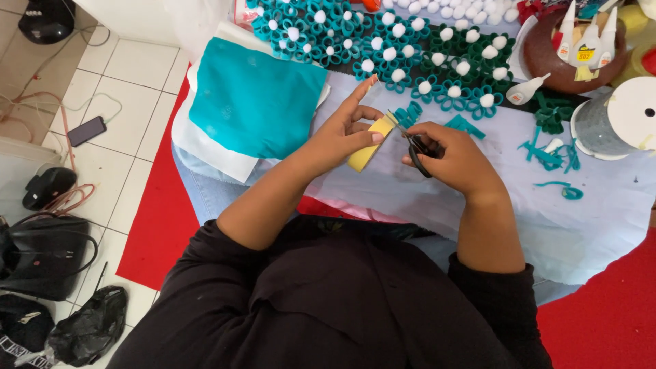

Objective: Cutting small strips of tape and applying them to a craft project on a workshop table.

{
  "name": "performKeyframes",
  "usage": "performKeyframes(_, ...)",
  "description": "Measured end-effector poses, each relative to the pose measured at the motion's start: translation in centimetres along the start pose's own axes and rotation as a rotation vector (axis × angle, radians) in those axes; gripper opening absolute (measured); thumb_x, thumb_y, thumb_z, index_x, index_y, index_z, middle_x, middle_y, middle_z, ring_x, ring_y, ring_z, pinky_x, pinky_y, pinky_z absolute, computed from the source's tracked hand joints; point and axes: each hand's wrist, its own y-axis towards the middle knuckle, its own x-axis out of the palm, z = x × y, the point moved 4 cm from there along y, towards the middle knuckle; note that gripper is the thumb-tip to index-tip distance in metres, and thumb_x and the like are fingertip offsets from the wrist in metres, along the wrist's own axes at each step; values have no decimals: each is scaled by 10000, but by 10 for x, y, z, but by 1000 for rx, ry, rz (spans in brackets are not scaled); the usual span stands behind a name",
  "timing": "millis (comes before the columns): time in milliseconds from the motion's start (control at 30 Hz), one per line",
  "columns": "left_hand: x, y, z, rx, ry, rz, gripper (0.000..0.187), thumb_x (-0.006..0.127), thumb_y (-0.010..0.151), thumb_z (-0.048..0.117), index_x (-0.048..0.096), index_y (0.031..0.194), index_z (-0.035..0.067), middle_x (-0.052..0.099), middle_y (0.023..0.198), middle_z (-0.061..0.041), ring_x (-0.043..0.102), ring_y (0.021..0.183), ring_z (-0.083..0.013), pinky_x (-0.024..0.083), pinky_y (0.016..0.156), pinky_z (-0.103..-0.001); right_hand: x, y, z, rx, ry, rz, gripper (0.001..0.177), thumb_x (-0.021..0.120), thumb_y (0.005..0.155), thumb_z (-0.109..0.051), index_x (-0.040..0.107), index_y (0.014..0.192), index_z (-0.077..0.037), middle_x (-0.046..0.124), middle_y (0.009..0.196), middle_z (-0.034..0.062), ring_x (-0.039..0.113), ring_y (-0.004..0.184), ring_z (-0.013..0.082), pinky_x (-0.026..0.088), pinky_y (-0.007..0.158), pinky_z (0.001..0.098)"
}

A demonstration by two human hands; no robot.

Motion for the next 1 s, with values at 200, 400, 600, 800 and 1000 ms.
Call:
performKeyframes(200, 2, 1, -6, 13, -31, -2, 927, 759, 930, 98, 169, 1637, 201, 592, 1269, -175, 681, 1130, -254, 606, 909, -344, 1, 1, 1, 15, 22, -2, 417, 793, 849, -148, 723, 1256, -89, 665, 807, 161, 631, 784, 297, 496, 663, 390)
performKeyframes(400, 6, 0, -1, -2, -12, -10, 934, 756, 936, 118, 149, 1640, 204, 577, 1285, -185, 677, 1142, -261, 600, 915, -339, 0, 2, 4, 18, 37, -8, 421, 803, 839, -154, 724, 1244, -76, 664, 787, 165, 636, 744, 292, 485, 650, 384)
performKeyframes(600, 2, 3, -12, 11, -9, -8, 919, 742, 949, 126, 142, 1641, 209, 566, 1286, -165, 662, 1158, -248, 594, 922, -336, 0, 1, 4, 21, 34, -9, 427, 815, 832, -194, 728, 1240, -102, 662, 777, 137, 642, 754, 274, 494, 661, 371)
performKeyframes(800, 3, 5, -15, 5, -20, -14, 917, 731, 949, 132, 137, 1642, 216, 562, 1286, -173, 660, 1152, -250, 594, 889, -335, -1, 1, -4, 41, -9, -17, 426, 800, 837, -185, 731, 1251, -113, 662, 805, 133, 636, 807, 278, 500, 709, 380)
performKeyframes(1000, 0, 5, -22, -1, -47, -11, 918, 728, 943, 125, 141, 1643, 204, 546, 1291, -190, 648, 1158, -273, 589, 891, -358, -1, -2, -9, 37, -46, -14, 440, 784, 840, -186, 716, 1266, -102, 678, 831, 140, 641, 837, 292, 502, 732, 406)
